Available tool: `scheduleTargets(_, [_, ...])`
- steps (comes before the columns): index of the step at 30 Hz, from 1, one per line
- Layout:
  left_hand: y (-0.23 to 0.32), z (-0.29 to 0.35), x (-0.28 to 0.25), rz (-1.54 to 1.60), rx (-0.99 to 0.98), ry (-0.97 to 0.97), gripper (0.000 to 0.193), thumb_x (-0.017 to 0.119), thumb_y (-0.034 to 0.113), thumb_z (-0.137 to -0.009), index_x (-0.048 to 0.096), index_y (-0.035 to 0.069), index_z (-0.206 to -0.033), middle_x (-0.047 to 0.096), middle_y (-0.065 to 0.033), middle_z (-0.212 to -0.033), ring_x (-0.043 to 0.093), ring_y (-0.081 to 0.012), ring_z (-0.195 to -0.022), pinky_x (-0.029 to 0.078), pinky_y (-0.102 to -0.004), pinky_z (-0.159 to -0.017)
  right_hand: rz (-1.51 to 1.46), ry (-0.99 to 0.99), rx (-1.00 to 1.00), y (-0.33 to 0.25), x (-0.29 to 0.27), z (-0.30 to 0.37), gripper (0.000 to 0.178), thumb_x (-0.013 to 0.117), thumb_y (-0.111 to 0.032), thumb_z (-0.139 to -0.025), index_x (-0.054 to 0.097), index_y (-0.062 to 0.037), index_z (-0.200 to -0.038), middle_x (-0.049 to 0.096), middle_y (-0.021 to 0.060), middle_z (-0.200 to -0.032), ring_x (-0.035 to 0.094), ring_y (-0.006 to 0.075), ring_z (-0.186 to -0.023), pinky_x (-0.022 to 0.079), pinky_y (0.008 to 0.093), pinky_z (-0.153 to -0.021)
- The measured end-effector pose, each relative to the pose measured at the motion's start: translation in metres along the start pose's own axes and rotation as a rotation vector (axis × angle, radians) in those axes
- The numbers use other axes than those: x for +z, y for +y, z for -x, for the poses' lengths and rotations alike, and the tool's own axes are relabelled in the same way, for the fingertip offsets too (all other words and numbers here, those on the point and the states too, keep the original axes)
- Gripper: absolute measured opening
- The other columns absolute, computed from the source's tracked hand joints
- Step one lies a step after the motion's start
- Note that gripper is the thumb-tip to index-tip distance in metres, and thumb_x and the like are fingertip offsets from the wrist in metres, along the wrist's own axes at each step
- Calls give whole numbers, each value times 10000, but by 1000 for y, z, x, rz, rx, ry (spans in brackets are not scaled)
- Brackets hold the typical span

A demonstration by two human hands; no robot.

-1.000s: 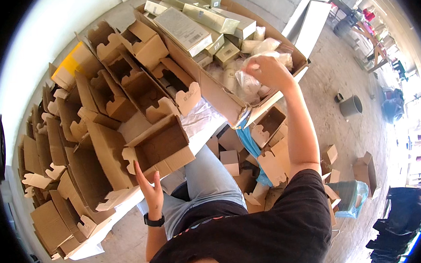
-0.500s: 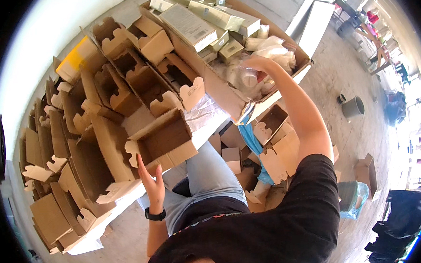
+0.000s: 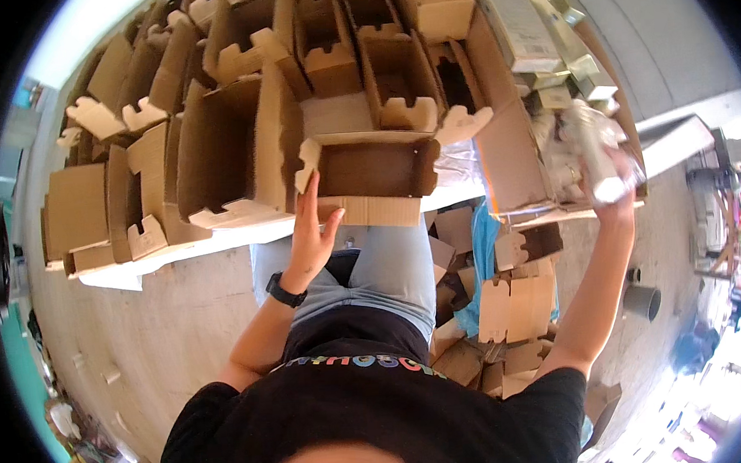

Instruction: The person places bottled products into cardboard packaging inserts. The person takes small white bottles from a box and positions them into individual slots within larger cardboard trays on a table.

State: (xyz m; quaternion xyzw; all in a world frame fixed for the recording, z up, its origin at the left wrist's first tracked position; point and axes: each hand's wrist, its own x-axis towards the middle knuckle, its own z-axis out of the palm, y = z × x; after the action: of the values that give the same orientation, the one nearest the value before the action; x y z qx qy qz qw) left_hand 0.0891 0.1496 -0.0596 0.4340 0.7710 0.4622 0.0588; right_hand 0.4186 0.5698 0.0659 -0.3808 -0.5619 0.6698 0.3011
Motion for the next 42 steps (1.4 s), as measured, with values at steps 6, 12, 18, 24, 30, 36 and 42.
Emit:
scheduleTargets(6, [-1, -1, -1, 94, -157, -93, 705, 606, 235, -935, 230, 45, -1500, 413, -243, -1402, 425, -407, -1273, 359, -429, -1055, -235, -181, -389, -24, 88, 83, 729, 624, -217, -853, 287, 42, -1446, 509, 190, -1318, 540, 298, -1155, 472, 448, -961])
scheduleTargets(12, [-3, 0, 1, 20, -53, -16, 722, 607, 219, -927, 206, 77, -1511, 461, -258, -1302, 477, -437, -1170, 416, -448, -978, -241, -83, -496, -16, 159, 86, 689, 654, -183, -842, 333, 52, -1405, 553, 185, -1172, 556, 280, -1078, 455, 432, -966])
scheduleTargets(18, [-1, -2, -2, 103, -108, -70, 752, 599, 289, -936, 181, 49, -1514, 332, -230, -1483, 351, -393, -1347, 306, -442, -1104, -256, -260, -568, -6, 233, 83, 692, 778, -138, -719, 441, -44, -1316, 572, 175, -1157, 578, 287, -1051, 459, 437, -952])
scheduleTargets(24, [3, -5, -4, 133, -126, -71, 786, 616, 287, -921, 163, 46, -1517, 295, -217, -1513, 334, -402, -1358, 300, -442, -1108, 145, -507, -427, 36, 302, 78, 527, 799, -68, -738, 556, -43, -1205, 620, 42, -1113, 578, 158, -1064, 465, 322, -930])
scheduleTargets(30, [2, -7, -4, 59, -83, -47, 806, 642, 209, -900, 150, 52, -1518, 354, -250, -1457, 412, -438, -1273, 368, -439, -1055, 475, -754, -537, 63, 333, 51, 589, 820, -51, -700, 539, -26, -1217, 613, 61, -1089, 564, 165, -980, 445, 279, -884])
scheduleTargets(36, [-1, -4, -2, 44, -31, -3, 801, 646, 206, -892, 165, 45, -1512, 348, -251, -1461, 406, -438, -1280, 364, -434, -1059, 726, -646, -611, 63, 329, 53, 535, 795, -127, -703, 555, -30, -1172, 624, 149, -1072, 618, 300, -998, 481, 334, -878])
scheduleTargets(42, [1, -5, -1, 77, -71, -26, 793, 641, 199, -894, 168, 14, -1502, 352, -255, -1459, 400, -441, -1283, 355, -447, -1068, 1396, -736, -483, 73, 343, 45, 354, 718, -145, -689, 632, -47, -1018, 668, 167, -1009, 645, 345, -977, 526, 429, -806])
